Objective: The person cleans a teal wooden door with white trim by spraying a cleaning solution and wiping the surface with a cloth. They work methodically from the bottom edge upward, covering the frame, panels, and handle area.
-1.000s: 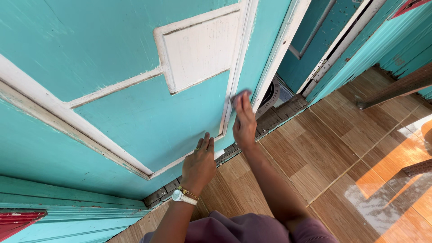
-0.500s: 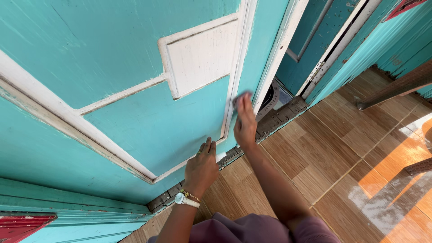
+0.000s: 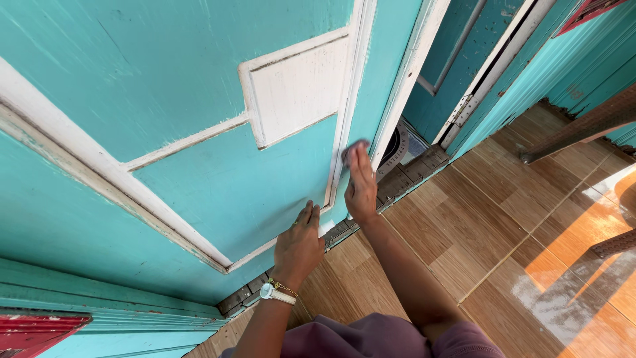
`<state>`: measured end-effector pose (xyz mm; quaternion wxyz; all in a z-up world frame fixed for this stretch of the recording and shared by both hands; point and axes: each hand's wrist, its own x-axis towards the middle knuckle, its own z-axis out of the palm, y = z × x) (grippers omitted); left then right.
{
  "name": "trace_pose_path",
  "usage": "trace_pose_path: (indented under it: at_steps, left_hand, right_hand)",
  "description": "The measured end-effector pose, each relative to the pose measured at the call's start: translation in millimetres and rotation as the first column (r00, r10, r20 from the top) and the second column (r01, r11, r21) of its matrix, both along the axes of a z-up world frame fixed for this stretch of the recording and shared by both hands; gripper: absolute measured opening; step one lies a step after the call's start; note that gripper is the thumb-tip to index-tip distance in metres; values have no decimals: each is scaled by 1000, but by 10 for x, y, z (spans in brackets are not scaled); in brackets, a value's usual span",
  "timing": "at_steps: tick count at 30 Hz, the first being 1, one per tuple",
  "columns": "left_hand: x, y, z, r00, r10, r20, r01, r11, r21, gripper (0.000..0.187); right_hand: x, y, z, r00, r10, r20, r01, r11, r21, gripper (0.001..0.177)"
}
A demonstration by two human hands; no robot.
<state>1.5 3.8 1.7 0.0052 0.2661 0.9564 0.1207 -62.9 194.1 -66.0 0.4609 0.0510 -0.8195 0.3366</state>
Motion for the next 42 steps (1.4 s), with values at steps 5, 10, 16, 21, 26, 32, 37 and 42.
trace_pose_path:
  at_steps: [5, 10, 16, 21, 26, 32, 37, 42]
  left_hand:
    - [-5, 68, 60, 999, 5, 44, -7, 999, 35, 69]
    - [-7, -2, 141, 999, 40, 24, -41, 998, 56, 69]
    - [-19, -37, 160, 997, 46, 58, -50, 996, 74, 68]
    - [-49, -63, 80, 999, 42, 33, -44, 996, 76, 66]
    - [-92, -118, 46, 999, 50, 8, -50, 996, 77, 66]
    - [-48, -72, 49, 999, 32, 40, -35, 996, 86, 65]
    - [-69, -34, -21, 999, 21, 37, -24, 995, 97, 65]
    - [-125, -30, -55, 999, 32, 43, -35, 996, 86, 65]
  right_hand:
    - [-236, 220, 720, 993, -118, -12, 117, 993, -28, 87]
    - [-104, -31, 169, 994, -63, -90, 66, 997, 32, 72]
    - [-227, -9, 244, 971, -92, -220, 68, 991, -116, 59]
    - [-554, 202, 790, 912, -190, -364, 112, 968, -225, 52]
    - [-421, 115, 494, 894, -182, -409, 145, 982, -120, 36]
    - [-313, 233, 672, 928, -167, -333, 115, 979, -171, 32]
    - [-492, 436, 1074, 915, -221, -337, 161, 967, -196, 28]
    - [-235, 147, 596, 952, -105, -287, 72, 990, -123, 23]
